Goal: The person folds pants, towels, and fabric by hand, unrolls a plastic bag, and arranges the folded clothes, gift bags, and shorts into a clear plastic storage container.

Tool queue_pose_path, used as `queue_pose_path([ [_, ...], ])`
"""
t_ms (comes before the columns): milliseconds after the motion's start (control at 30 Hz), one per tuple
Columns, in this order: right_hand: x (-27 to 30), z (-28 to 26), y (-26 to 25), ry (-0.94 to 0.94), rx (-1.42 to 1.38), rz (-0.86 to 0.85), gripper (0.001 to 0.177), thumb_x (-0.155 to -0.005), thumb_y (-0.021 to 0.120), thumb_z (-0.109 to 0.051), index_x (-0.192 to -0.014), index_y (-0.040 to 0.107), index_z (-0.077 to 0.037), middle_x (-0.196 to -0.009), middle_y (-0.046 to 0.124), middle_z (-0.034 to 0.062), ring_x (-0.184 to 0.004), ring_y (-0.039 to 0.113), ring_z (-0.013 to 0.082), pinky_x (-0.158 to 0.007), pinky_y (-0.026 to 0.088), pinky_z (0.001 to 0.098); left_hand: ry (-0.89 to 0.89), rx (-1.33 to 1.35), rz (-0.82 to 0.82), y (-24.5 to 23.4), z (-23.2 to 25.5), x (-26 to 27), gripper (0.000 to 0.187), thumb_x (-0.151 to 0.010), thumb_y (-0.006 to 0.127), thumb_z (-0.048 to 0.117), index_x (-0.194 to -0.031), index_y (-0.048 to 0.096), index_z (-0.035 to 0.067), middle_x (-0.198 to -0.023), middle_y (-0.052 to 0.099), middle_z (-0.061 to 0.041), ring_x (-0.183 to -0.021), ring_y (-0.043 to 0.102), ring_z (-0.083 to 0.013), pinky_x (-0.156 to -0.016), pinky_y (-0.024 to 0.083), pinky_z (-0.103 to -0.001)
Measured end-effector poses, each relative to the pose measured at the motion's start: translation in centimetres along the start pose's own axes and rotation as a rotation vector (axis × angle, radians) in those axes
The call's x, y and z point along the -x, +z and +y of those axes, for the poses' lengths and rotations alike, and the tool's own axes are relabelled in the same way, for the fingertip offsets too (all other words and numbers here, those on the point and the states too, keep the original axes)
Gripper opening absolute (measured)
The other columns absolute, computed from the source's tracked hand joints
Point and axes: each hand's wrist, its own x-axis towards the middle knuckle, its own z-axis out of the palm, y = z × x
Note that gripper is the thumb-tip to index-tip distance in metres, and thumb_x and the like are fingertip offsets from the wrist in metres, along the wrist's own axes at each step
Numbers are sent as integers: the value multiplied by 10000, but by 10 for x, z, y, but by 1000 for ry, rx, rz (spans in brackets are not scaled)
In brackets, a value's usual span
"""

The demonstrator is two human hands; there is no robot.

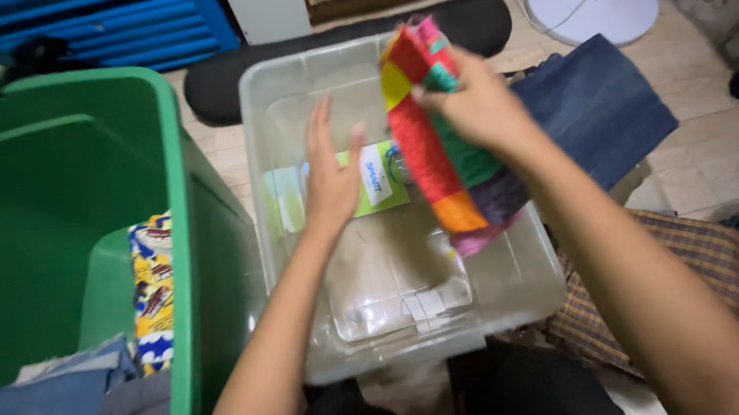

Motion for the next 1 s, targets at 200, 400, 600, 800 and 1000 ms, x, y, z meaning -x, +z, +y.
queue_pose_path([
  [200, 20, -38, 10, 10, -506, -101, 285, -973, 715, -138, -1237, 657, -50, -1015, 721, 10, -892, 653, 98, -827, 546, 290, 341, 3, -16, -23, 95, 23, 699, -1093, 558, 448, -1651, 314, 106, -1708, 276, -206, -1597, 293, -383, -1318, 255, -452],
  [400, 48, -80, -51, -1, -569, -109, 319, -931, 730, -105, -1241, 667, -68, -1056, 754, 10, -909, 708, 104, -852, 574, 290, -240, -768, -493, -71, 18, 69, 723, -977, 613, 469, -1575, 355, 157, -1665, 173, -240, -1508, 179, -467, -1205, 164, -551],
  [600, 72, -105, -66, 78, -476, -68, 316, -890, 742, -100, -1201, 690, -76, -985, 761, 23, -833, 723, 127, -770, 587, 317, -350, -143, -337, -70, 1, 73, 811, -919, 566, 662, -1497, 506, 97, -1520, 492, -300, -1420, 499, -428, -1182, 408, -521],
  [800, 89, -147, -35, 57, -577, -63, 435, -879, 759, -180, -1263, 613, -37, -995, 721, 41, -841, 704, 138, -767, 589, 320, -934, 972, -521, -70, 137, 64, 953, -882, 215, 868, -1602, 370, 263, -1435, 579, -156, -1218, 612, -408, -877, 474, -591],
  [1000, 135, -180, 11, -99, -501, -276, 643, -931, 674, -476, -1390, 568, -37, -1131, 679, 76, -935, 583, 153, -803, 490, 340, -413, 1399, -176, -72, 148, 54, 945, -951, 454, 728, -1576, 361, 25, -1440, 563, -167, -1262, 590, -308, -1088, 513, -477],
])
